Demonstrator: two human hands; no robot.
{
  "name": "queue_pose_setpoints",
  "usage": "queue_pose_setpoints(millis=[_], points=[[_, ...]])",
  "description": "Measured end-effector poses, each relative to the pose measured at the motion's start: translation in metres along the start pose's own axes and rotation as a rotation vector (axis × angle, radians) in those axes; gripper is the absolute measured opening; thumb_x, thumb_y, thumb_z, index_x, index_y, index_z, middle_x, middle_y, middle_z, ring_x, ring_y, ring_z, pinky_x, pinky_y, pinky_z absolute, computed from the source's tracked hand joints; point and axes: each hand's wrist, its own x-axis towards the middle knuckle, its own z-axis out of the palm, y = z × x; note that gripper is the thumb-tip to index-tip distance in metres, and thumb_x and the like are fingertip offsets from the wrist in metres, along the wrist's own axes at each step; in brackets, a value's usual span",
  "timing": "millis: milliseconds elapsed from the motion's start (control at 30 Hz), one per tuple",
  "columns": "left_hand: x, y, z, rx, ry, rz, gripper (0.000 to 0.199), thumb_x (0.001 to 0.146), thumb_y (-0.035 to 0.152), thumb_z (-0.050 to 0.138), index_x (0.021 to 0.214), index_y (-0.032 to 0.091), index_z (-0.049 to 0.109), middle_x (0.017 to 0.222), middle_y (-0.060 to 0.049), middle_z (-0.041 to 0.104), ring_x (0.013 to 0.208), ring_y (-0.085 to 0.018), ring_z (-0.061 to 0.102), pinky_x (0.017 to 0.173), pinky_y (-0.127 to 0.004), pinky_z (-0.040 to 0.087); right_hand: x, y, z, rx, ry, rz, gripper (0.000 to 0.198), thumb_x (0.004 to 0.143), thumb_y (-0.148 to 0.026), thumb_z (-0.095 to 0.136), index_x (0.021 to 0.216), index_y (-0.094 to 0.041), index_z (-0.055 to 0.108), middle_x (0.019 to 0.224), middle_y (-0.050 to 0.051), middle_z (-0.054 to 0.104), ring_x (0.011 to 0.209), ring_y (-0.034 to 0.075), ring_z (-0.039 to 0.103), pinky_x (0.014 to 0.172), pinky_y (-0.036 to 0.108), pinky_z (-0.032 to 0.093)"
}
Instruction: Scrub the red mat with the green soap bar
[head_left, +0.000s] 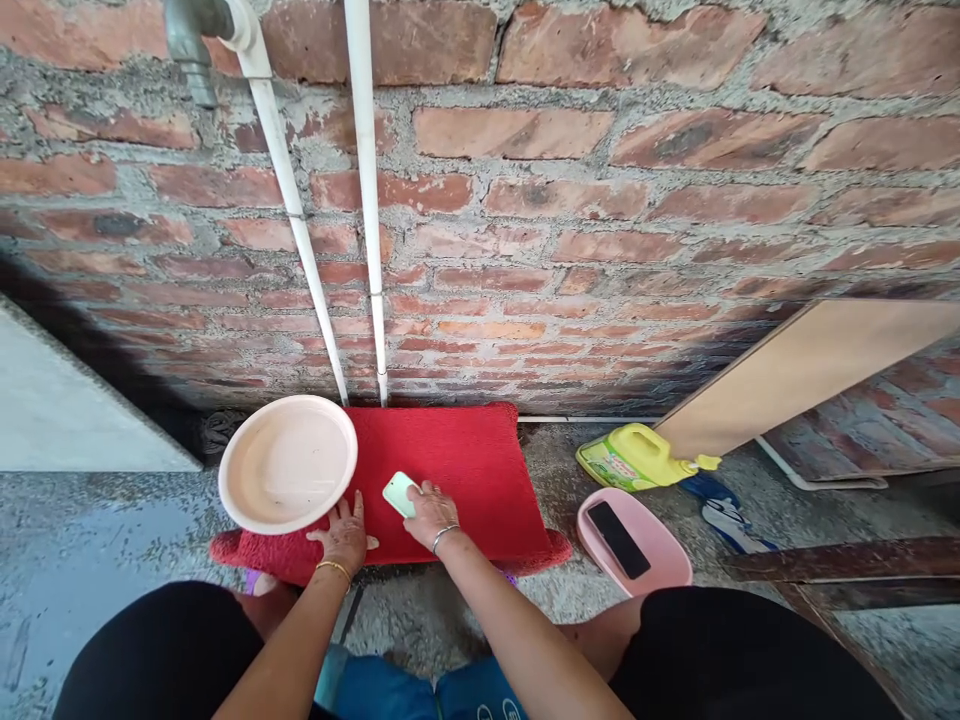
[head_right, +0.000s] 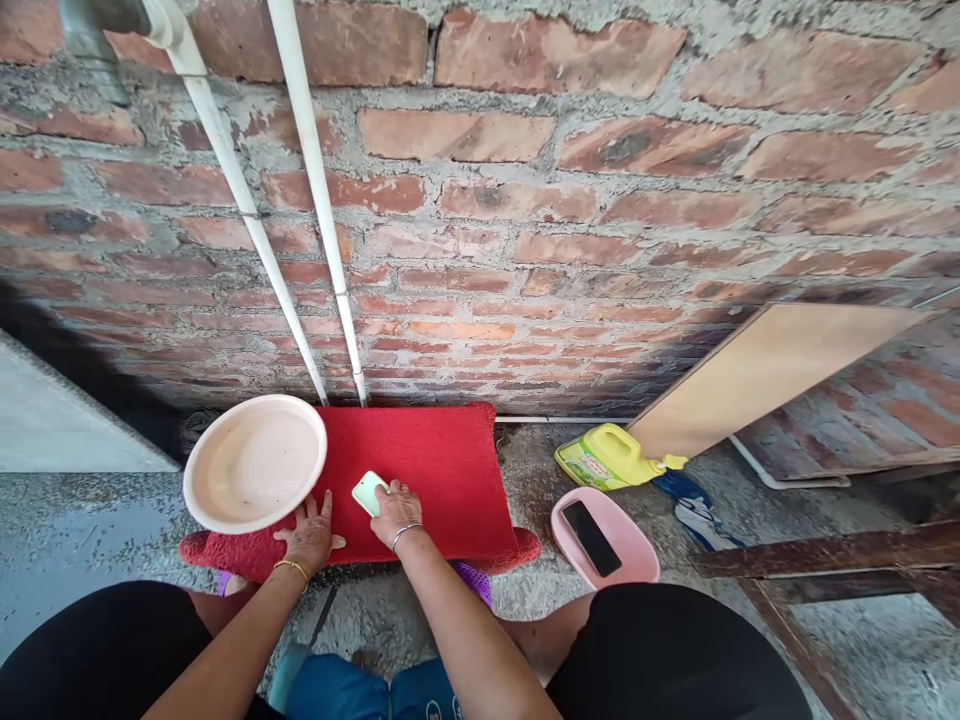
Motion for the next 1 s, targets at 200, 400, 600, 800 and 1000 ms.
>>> queue_pose_setpoints(millis=[200, 400, 600, 800, 1000], points=[[0.001, 0.000, 0.003, 0.021, 0.027, 0.008, 0.090, 0.078, 0.044, 0.067, 0.151, 0.031, 0.016, 0.156, -0.019, 0.024, 0.140, -0.040, 0.024, 0.092, -0.074, 0.038, -0.021, 0.088, -0.018, 0.080, 0.029, 0.477, 0.048, 0.081, -0.041, 0.053, 0.126, -0.022, 0.050, 0.117, 0.013, 0.058, 0.106, 0.026, 0.060, 0.083, 0.034, 0.043], [0.003, -0.001, 0.010, 0.030, 0.072, 0.015, 0.090, 0.076, 0.046, 0.069, 0.150, 0.032, 0.019, 0.155, -0.019, 0.028, 0.139, -0.042, 0.025, 0.091, -0.076, 0.037, -0.033, 0.096, -0.028, 0.125, 0.060, 0.597, 0.048, 0.085, -0.047, 0.048, 0.125, -0.020, 0.049, 0.116, 0.014, 0.059, 0.105, 0.025, 0.062, 0.081, 0.033, 0.045], [0.007, -0.001, 0.011, 0.010, 0.044, 0.003, 0.093, 0.076, 0.047, 0.069, 0.151, 0.034, 0.015, 0.156, -0.016, 0.025, 0.140, -0.041, 0.023, 0.092, -0.073, 0.038, 0.004, -0.015, -0.006, 0.030, 0.062, 0.083, 0.042, 0.078, -0.039, 0.059, 0.117, -0.024, 0.056, 0.118, 0.012, 0.058, 0.108, 0.026, 0.058, 0.085, 0.034, 0.044], [0.008, -0.001, 0.012, 0.010, 0.053, 0.006, 0.095, 0.074, 0.049, 0.070, 0.150, 0.036, 0.015, 0.155, -0.016, 0.028, 0.139, -0.043, 0.023, 0.089, -0.075, 0.040, 0.015, 0.003, -0.009, 0.000, 0.038, 0.133, 0.044, 0.078, -0.036, 0.058, 0.119, -0.022, 0.056, 0.119, 0.012, 0.057, 0.110, 0.027, 0.057, 0.086, 0.034, 0.043], [0.003, -0.001, 0.010, 0.016, 0.085, 0.021, 0.092, 0.075, 0.048, 0.070, 0.150, 0.033, 0.019, 0.152, -0.017, 0.032, 0.135, -0.042, 0.029, 0.089, -0.074, 0.040, -0.019, 0.111, -0.034, 0.138, 0.034, 0.664, 0.048, 0.086, -0.046, 0.047, 0.126, -0.020, 0.049, 0.118, 0.015, 0.058, 0.107, 0.026, 0.061, 0.082, 0.034, 0.044]])
